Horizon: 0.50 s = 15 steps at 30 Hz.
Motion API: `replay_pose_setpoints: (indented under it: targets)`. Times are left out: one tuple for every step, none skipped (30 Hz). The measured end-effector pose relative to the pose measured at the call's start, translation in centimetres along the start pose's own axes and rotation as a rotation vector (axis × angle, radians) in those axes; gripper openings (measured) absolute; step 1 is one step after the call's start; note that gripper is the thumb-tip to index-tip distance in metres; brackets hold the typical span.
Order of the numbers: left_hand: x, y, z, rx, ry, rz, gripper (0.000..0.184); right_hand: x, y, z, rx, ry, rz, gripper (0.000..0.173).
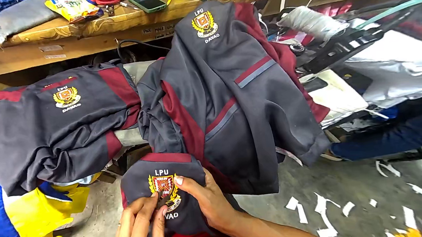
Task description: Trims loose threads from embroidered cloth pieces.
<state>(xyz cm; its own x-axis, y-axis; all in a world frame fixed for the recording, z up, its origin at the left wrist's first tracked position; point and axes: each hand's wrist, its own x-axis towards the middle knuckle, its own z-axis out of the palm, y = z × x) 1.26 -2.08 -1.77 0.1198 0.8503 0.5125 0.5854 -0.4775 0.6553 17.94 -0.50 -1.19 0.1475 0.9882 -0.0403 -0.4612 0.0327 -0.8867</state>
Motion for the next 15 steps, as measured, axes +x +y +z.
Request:
replay_pose_setpoints:
  targets:
    - [0.08,-0.02,-0.06,0.021,0.013,0.008,0.022,-0.04,0.00,0.03,-0.013,-0.001,-0.011,0.025]
    - [0.13,0.02,-0.11,0.030,0.022,0.012,0.021,-0.09,0.04,0.06,-0.022,-0.006,-0.024,0.026]
    - [0.18,0.08,-0.15,0.033,0.027,0.016,0.020,-0.16,0.11,0.09,-0.028,-0.013,-0.042,0.028]
    - [0.24,0.16,-0.19,0.039,0.029,0.018,0.020,-0.25,0.17,0.08,-0.042,-0.025,-0.060,0.029]
    - [0.28,0.24,-0.25,0.046,0.029,0.017,0.020,-0.30,0.27,0.02,-0.060,-0.043,-0.085,0.029]
    - [0.29,0.33,-0.30,0.052,0.028,0.015,0.019,-0.33,0.40,-0.02,-0.078,-0.058,-0.111,0.030]
    - [0.25,0.43,-0.36,0.054,0.026,0.011,0.020,-0.39,0.55,-0.04,-0.094,-0.069,-0.137,0.031]
    - [0.21,0.53,-0.41,0.050,0.023,0.007,0.020,-0.45,0.68,-0.04,-0.110,-0.075,-0.159,0.032]
    - [0.15,0.61,-0.45,0.043,0.020,0.003,0.020,-0.51,0.79,-0.05,-0.128,-0.080,-0.176,0.033]
    - [0.11,0.65,-0.46,0.038,0.022,-0.001,0.019,-0.56,0.86,-0.03,-0.140,-0.081,-0.188,0.034]
    - [0.07,0.68,-0.46,0.034,0.023,-0.003,0.019,-0.60,0.88,0.04,-0.147,-0.077,-0.193,0.034]
    - [0.04,0.73,-0.47,0.034,0.023,-0.008,0.020,-0.67,0.84,0.12,-0.150,-0.074,-0.193,0.034]
    - [-0.01,0.78,-0.52,0.038,0.019,-0.013,0.020,-0.74,0.80,0.19,-0.149,-0.070,-0.190,0.034]
    - [-0.06,0.83,-0.58,0.040,0.013,-0.019,0.020,-0.80,0.78,0.24,-0.141,-0.064,-0.188,0.034]
    - [-0.11,0.87,-0.64,0.039,0.008,-0.026,0.021,-0.82,0.79,0.26,-0.139,-0.061,-0.190,0.034]
